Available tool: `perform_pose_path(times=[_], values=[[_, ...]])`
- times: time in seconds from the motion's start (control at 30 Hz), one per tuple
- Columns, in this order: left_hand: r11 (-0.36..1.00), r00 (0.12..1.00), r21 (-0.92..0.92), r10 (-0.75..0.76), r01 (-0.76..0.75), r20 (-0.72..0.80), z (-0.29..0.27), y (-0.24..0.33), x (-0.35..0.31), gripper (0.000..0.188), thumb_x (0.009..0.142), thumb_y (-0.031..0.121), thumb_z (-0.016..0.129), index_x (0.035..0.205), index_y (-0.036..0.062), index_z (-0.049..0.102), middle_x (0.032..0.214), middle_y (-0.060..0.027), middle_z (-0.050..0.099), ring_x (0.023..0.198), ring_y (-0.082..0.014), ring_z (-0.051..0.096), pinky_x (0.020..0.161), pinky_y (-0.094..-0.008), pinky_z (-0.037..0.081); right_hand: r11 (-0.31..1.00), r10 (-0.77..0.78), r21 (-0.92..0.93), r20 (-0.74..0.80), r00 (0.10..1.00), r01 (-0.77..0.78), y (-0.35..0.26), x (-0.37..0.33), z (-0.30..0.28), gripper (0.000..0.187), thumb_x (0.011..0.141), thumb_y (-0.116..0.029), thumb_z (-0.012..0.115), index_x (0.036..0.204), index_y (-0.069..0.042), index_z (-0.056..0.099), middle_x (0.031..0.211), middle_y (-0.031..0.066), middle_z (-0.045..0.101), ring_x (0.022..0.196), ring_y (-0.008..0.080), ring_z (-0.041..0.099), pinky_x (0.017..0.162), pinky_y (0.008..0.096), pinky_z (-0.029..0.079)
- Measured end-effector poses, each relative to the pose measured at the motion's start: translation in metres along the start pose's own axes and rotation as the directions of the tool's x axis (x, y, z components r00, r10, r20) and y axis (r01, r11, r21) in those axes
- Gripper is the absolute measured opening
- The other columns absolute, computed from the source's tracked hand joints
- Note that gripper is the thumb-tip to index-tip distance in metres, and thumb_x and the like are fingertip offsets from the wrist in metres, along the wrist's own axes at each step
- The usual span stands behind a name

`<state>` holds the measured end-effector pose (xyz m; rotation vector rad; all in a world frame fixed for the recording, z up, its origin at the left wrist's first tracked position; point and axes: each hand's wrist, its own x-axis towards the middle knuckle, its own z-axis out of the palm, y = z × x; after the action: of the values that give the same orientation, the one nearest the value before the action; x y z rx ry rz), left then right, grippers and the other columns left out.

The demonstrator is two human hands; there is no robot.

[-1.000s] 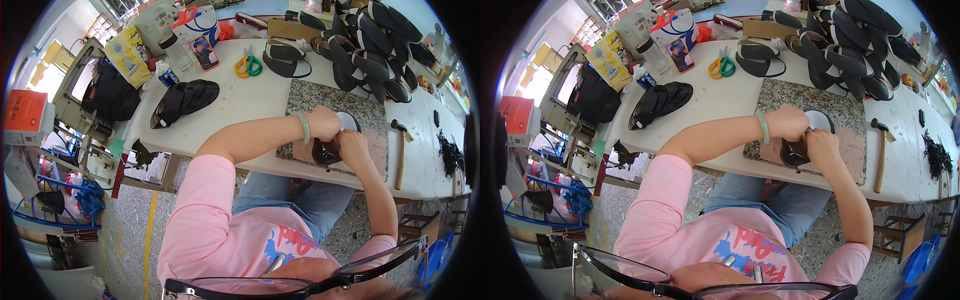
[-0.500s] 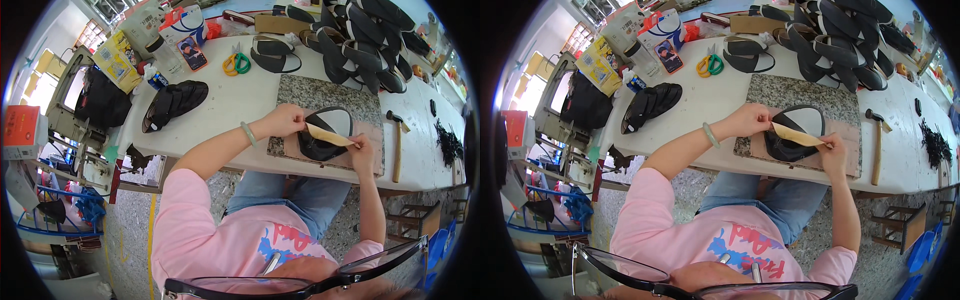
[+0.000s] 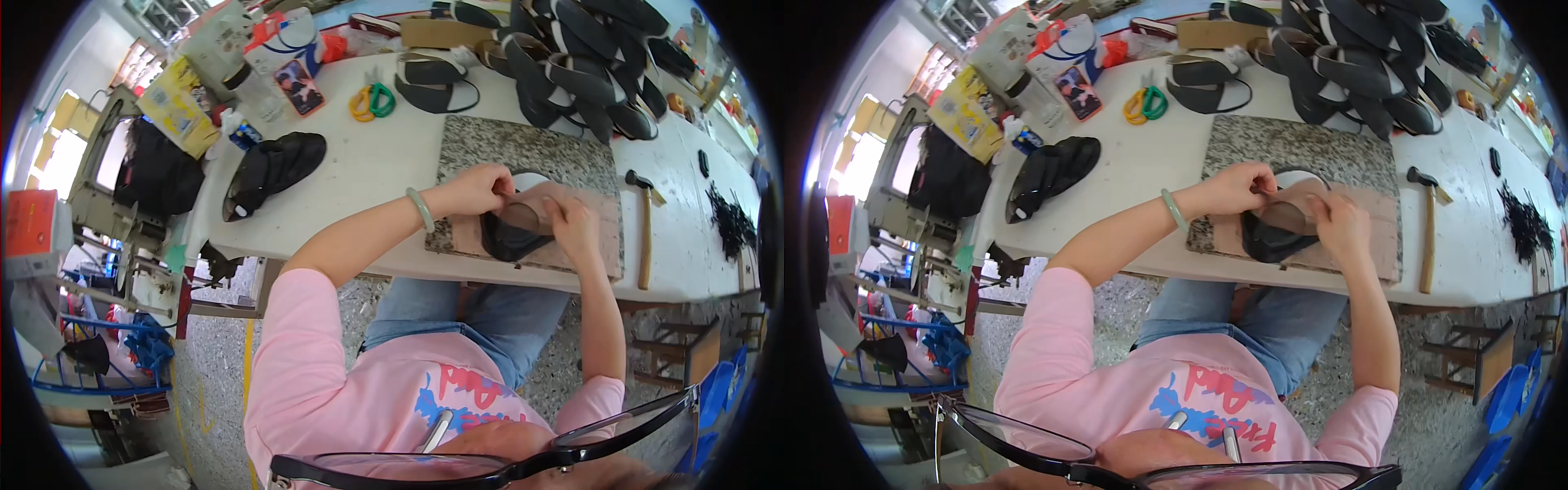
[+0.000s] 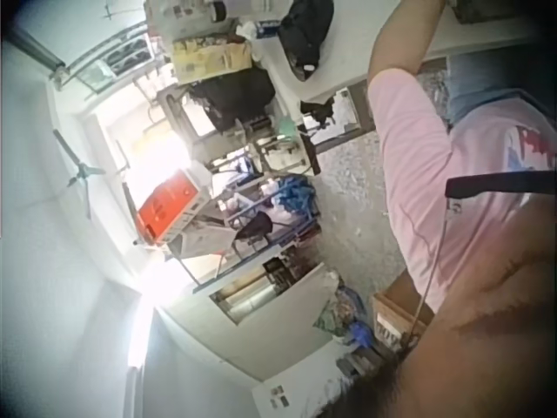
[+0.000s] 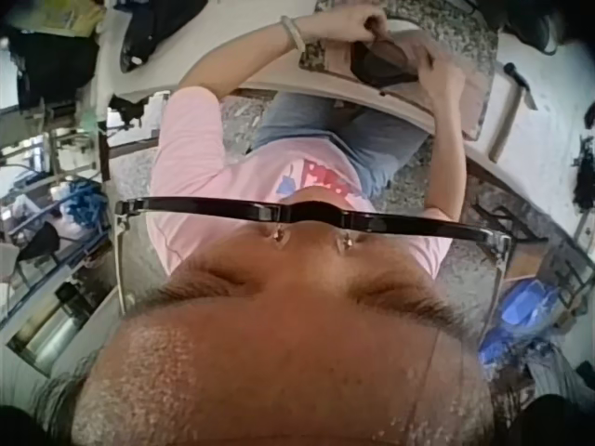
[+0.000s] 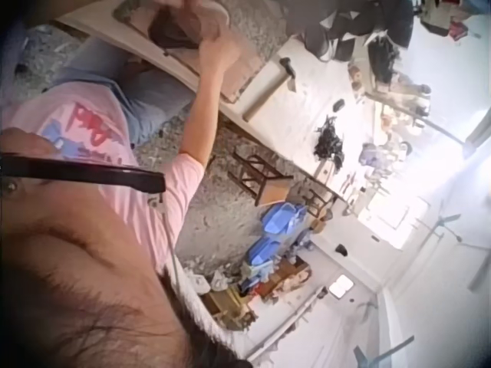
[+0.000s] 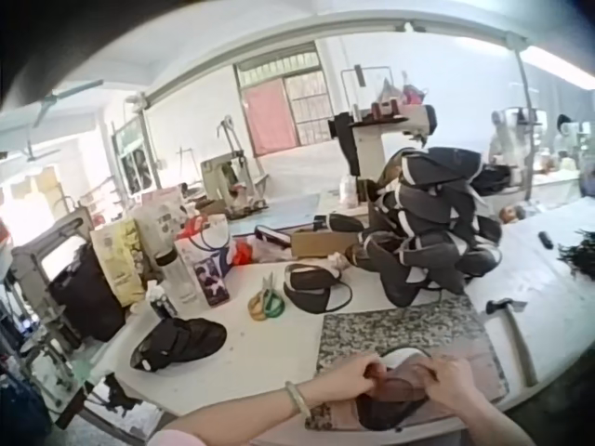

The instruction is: Applying adhesive to shoe components and folding the edges during assembly.

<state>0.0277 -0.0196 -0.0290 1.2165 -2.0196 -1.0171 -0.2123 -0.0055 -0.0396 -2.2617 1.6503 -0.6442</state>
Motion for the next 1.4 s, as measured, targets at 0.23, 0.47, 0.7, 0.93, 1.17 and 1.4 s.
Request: perform_pose_path(times=[0.23,0.47,0.7,0.93,1.17,1.4], values=[[0.998,0.980,0.065,-0.033,0.020,0.196,0.009,0.005,0.014,0.028,0.077,0.016,0.072,0.098,0.0004,0.063,0.079,-0.0032,0.062,0.074,-0.0122,0.057,0.070,-0.0266,0.047,0.961,-0.163,0.245,0.114,0.980,0.131,-0.013,-0.011,-0.014,0.048,0.068,-0.018,0.080,0.112,-0.005,0.062,0.109,0.0173,0.060,0.102,0.0372,0.055,0.091,0.0409,0.044],[0.992,0.964,0.062,-0.122,0.110,0.234,0.009,0.014,0.023,0.034,0.078,0.026,0.076,0.099,0.0005,0.068,0.077,-0.0077,0.067,0.066,-0.0144,0.061,0.064,-0.0293,0.049,0.958,0.084,0.269,0.058,0.995,-0.096,-0.007,-0.015,-0.002,0.034,0.069,-0.020,0.080,0.094,-0.001,0.068,0.091,0.0152,0.063,0.093,0.0321,0.058,0.082,0.0390,0.045],[0.961,0.948,0.145,-0.258,0.233,0.186,0.011,0.015,0.032,0.038,0.070,0.033,0.078,0.081,-0.0019,0.070,0.059,-0.0146,0.064,0.057,-0.0245,0.067,0.060,-0.0352,0.053,0.973,-0.010,0.225,-0.186,0.982,0.053,-0.004,-0.017,0.017,0.027,0.075,-0.022,0.075,0.081,0.001,0.061,0.082,0.0170,0.059,0.086,0.0376,0.052,0.078,0.0468,0.042],[0.955,0.953,0.147,-0.275,0.256,0.125,0.016,0.025,0.031,0.035,0.072,0.035,0.074,0.076,-0.0004,0.071,0.059,-0.0131,0.064,0.054,-0.0236,0.066,0.058,-0.0346,0.054,0.992,-0.057,0.106,-0.150,0.987,0.073,-0.001,-0.014,0.019,0.026,0.079,-0.021,0.069,0.084,0.001,0.057,0.087,0.0163,0.059,0.089,0.0379,0.052,0.079,0.0461,0.042],[0.912,0.959,0.360,-0.256,0.198,0.121,0.015,0.018,0.037,0.045,0.070,0.046,0.076,0.082,0.0030,0.072,0.059,-0.0106,0.064,0.057,-0.0226,0.064,0.058,-0.0328,0.051,1.000,-0.011,0.003,-0.297,0.955,0.013,0.000,-0.019,0.020,0.029,0.081,-0.017,0.066,0.103,-0.001,0.056,0.110,0.0148,0.058,0.105,0.0345,0.050,0.090,0.0470,0.037],[0.829,0.967,0.548,-0.217,0.110,0.134,0.011,0.023,0.051,0.038,0.070,0.040,0.075,0.078,0.0033,0.071,0.061,-0.0104,0.065,0.060,-0.0228,0.065,0.060,-0.0341,0.051,0.771,-0.625,-0.089,0.089,0.776,0.631,0.032,-0.027,0.001,0.039,0.089,-0.012,0.054,0.128,-0.008,0.053,0.137,0.0046,0.048,0.126,0.0241,0.045,0.101,0.0441,0.034]])
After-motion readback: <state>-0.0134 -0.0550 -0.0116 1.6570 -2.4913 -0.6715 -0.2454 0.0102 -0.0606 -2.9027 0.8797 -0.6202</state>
